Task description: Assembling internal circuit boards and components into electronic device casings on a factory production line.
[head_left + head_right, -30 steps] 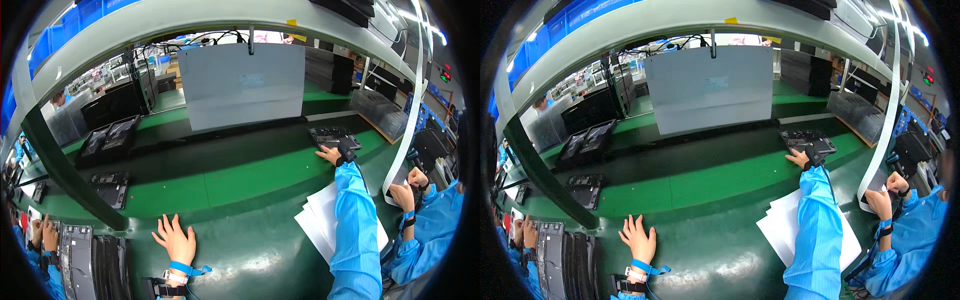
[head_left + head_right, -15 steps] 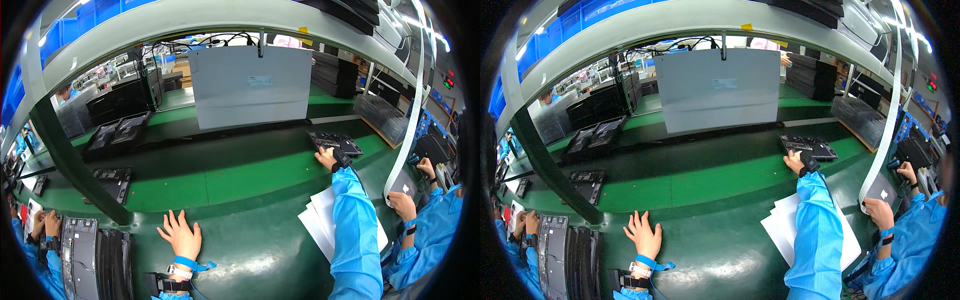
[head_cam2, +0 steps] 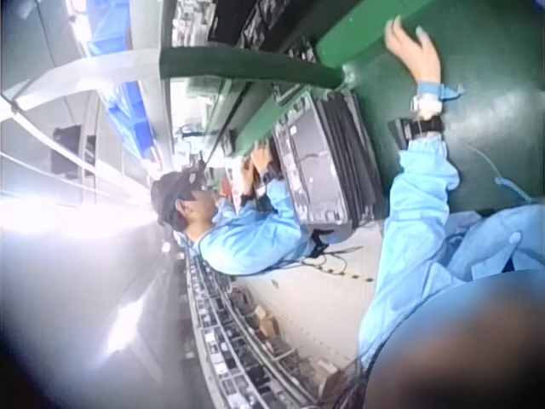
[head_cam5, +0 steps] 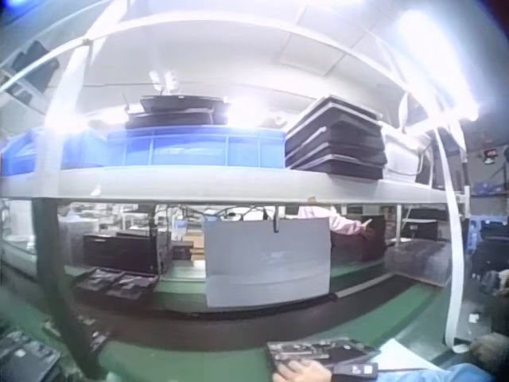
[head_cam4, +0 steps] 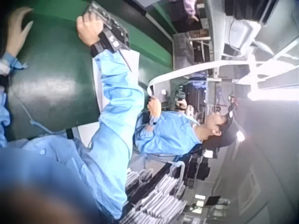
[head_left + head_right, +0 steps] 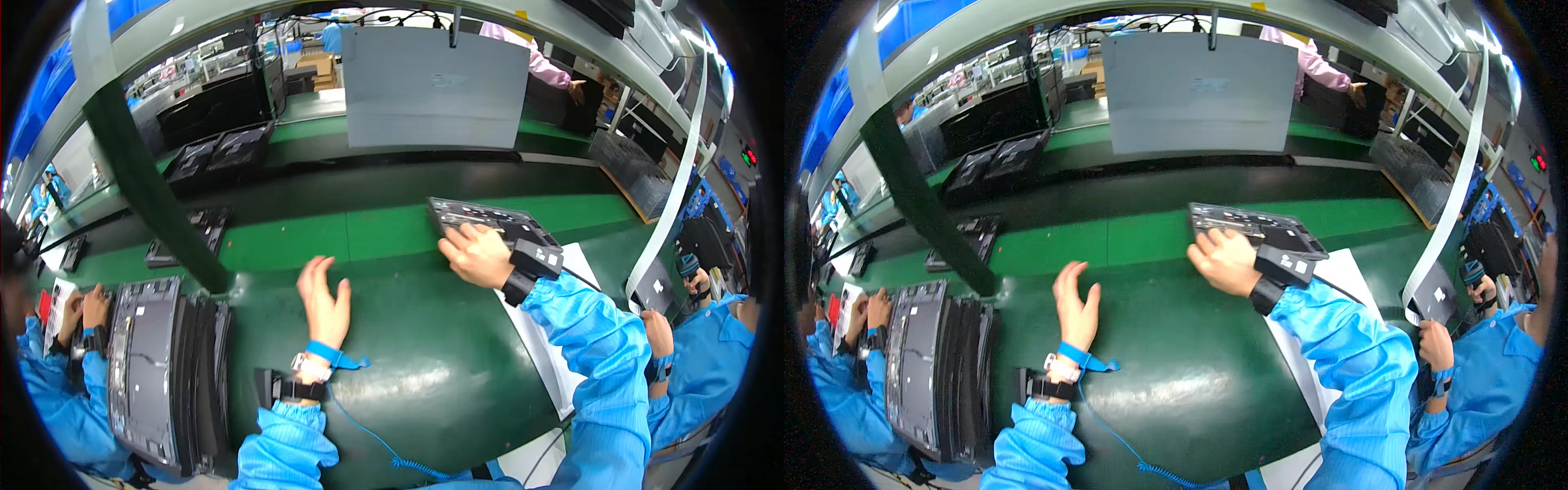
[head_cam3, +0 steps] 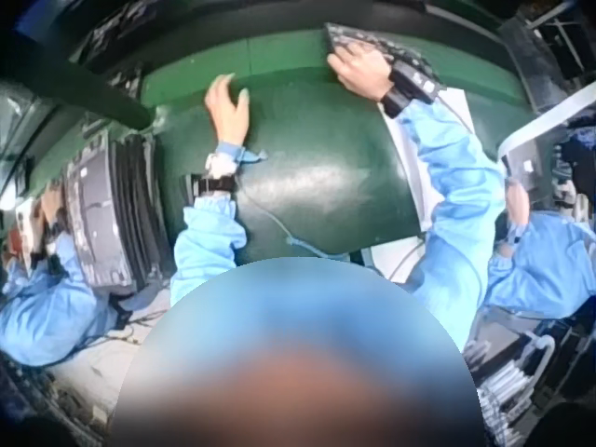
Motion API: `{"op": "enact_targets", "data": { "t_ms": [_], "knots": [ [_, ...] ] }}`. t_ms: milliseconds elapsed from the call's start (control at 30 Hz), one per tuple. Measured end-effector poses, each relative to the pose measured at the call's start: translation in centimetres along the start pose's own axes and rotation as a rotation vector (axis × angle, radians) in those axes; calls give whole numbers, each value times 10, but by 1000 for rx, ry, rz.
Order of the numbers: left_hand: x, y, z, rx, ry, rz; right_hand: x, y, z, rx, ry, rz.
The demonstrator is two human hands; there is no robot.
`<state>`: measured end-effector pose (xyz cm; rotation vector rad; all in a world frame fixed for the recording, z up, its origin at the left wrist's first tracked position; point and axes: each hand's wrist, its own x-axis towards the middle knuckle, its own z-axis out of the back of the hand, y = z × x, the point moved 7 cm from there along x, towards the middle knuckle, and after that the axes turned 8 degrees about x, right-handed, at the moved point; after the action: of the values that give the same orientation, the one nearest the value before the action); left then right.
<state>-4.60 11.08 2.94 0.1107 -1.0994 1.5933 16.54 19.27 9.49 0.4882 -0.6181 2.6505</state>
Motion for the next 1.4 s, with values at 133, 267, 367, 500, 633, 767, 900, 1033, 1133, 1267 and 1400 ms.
{"op": "enact_targets", "data": {
  "t_ms": [133,267,367,500,633,767,900,1033,1133,1267,1400],
  "knots": [
    [-32,-6,-47,-1369,587,826,17,84,24,49,-152,148],
    [-42,6,-19,-1532,561,939,22,164,54,113,-286,304],
    [-54,21,13,-1349,470,823,17,198,67,155,-317,341],
    [-77,25,63,-1181,401,839,5,238,72,245,-327,356],
    [-110,22,95,-982,399,840,-16,272,87,433,-294,366],
    [-149,28,119,-931,477,901,-42,276,113,711,-240,354],
    [-169,34,135,-806,497,896,-56,220,112,757,-156,120],
    [-167,29,141,-561,546,702,-79,165,99,813,-67,-244],
    [-146,-4,156,-58,544,476,-103,145,92,852,-11,-492],
    [-123,-52,157,191,406,-17,-124,137,87,830,11,-615],
    [-130,-74,121,159,663,-204,-125,134,86,828,19,-634]
  ]
}}
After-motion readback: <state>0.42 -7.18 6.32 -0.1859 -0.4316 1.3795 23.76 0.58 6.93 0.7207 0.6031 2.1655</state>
